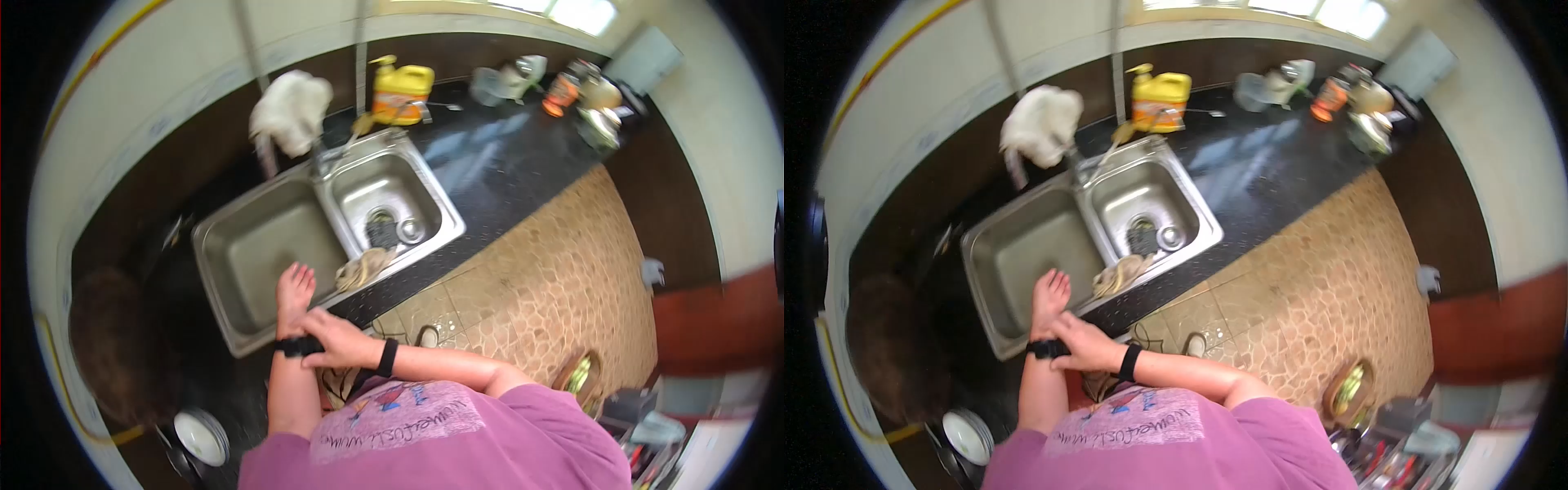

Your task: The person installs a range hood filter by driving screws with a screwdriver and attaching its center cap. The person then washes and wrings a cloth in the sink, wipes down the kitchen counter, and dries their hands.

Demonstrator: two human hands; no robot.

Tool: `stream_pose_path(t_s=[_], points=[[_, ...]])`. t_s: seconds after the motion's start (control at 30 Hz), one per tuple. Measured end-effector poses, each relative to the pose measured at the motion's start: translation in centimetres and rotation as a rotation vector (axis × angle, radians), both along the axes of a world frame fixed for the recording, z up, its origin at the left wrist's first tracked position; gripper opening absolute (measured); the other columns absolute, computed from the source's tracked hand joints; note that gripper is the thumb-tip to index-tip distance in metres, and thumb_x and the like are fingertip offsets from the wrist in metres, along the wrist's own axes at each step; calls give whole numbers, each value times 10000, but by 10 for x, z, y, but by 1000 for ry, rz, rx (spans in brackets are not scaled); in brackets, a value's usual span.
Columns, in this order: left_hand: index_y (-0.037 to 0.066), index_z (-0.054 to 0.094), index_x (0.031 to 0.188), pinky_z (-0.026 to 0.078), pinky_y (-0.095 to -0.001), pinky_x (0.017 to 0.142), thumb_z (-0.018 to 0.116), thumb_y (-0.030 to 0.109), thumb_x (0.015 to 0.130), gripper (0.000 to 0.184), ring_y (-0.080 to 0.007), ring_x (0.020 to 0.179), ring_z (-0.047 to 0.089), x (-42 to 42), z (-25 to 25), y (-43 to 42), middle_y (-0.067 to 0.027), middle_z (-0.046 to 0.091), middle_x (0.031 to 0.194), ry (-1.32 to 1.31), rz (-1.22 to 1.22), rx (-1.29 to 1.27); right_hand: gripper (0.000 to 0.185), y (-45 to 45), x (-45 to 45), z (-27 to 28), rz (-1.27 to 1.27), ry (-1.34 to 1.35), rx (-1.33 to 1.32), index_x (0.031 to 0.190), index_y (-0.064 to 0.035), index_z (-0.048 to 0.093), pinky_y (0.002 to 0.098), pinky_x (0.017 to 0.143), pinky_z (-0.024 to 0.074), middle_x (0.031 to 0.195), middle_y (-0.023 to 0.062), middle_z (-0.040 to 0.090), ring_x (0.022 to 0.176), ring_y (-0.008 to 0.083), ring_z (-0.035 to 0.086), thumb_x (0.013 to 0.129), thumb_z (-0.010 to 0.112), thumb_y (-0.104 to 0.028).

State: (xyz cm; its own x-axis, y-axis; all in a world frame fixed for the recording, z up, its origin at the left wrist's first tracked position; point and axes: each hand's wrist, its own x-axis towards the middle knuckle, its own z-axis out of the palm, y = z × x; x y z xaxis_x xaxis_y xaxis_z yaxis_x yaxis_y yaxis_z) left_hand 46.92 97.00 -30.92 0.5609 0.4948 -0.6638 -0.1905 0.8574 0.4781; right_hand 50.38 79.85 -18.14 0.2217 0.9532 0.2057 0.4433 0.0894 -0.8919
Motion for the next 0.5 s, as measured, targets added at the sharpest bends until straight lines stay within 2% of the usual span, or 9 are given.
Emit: stream_pose_path(t_s=[0.03, 0.1, 0.2, 0.3, 0.4, 0.43, 0.5], points=[[87, 501, 1025, 470, -286, 720, 599, 193, 811, 258, -165, 858, 534, 1, 1, -1, -39, 521, 970, 2, -18, -25, 505, -4, 0, 4, 6, 0, -4, 1030, -95, 512, 409, 753, 445, 901, 163, 475, 862, 369, 517, 612, 757, -237], [81, 517, 998, 468, -294, 712, 606, 193, 808, 238, -160, 849, 538, 5, 12, -9, -38, 532, 945, 39, -36, -26, 408, -11, 0, -2, -28, -62, 12, 969, -100, 556, 393, 687, 458, 847, 117, 495, 780, 317, 546, 634, 738, -246], [84, 521, 994, 466, -295, 699, 598, 201, 815, 227, -164, 829, 546, 10, 21, -22, -40, 541, 919, -10, -63, 15, 369, -27, -3, 6, -49, -119, 46, 970, -99, 554, 379, 696, 447, 805, 101, 502, 801, 284, 541, 675, 705, -262], [86, 511, 1019, 468, -294, 665, 552, 213, 847, 218, -169, 785, 548, 9, 38, -46, -46, 544, 914, 6, -40, -7, 335, -43, -5, 9, -129, -121, 94, 896, -49, 551, 378, 697, 449, 797, 112, 524, 785, 292, 550, 686, 693, -268], [69, 535, 1015, 473, -295, 558, 524, 176, 862, 187, -161, 663, 571, 5, 44, -71, -62, 570, 829, 321, -235, 518, 325, -63, -11, 0, -155, -10, 47, 861, -30, 546, 375, 691, 454, 813, 117, 543, 777, 294, 559, 695, 686, -271], [69, 535, 1015, 473, -295, 558, 524, 176, 862, 187, -161, 663, 571, 3, 39, -77, -62, 570, 829, 318, -233, 530, 325, -72, -13, -3, -156, -13, 60, 861, -30, 546, 375, 691, 454, 813, 117, 543, 777, 294, 559, 695, 686, -271], [38, 563, 957, 476, -324, 583, 513, 124, 850, 146, -207, 698, 588, 3, 26, -90, -102, 583, 831, 452, -318, 1259, 331, -93, -16, -5, -177, -17, 29, 878, -26, 528, 366, 681, 455, 824, 120, 549, 761, 287, 562, 705, 683, -262]])
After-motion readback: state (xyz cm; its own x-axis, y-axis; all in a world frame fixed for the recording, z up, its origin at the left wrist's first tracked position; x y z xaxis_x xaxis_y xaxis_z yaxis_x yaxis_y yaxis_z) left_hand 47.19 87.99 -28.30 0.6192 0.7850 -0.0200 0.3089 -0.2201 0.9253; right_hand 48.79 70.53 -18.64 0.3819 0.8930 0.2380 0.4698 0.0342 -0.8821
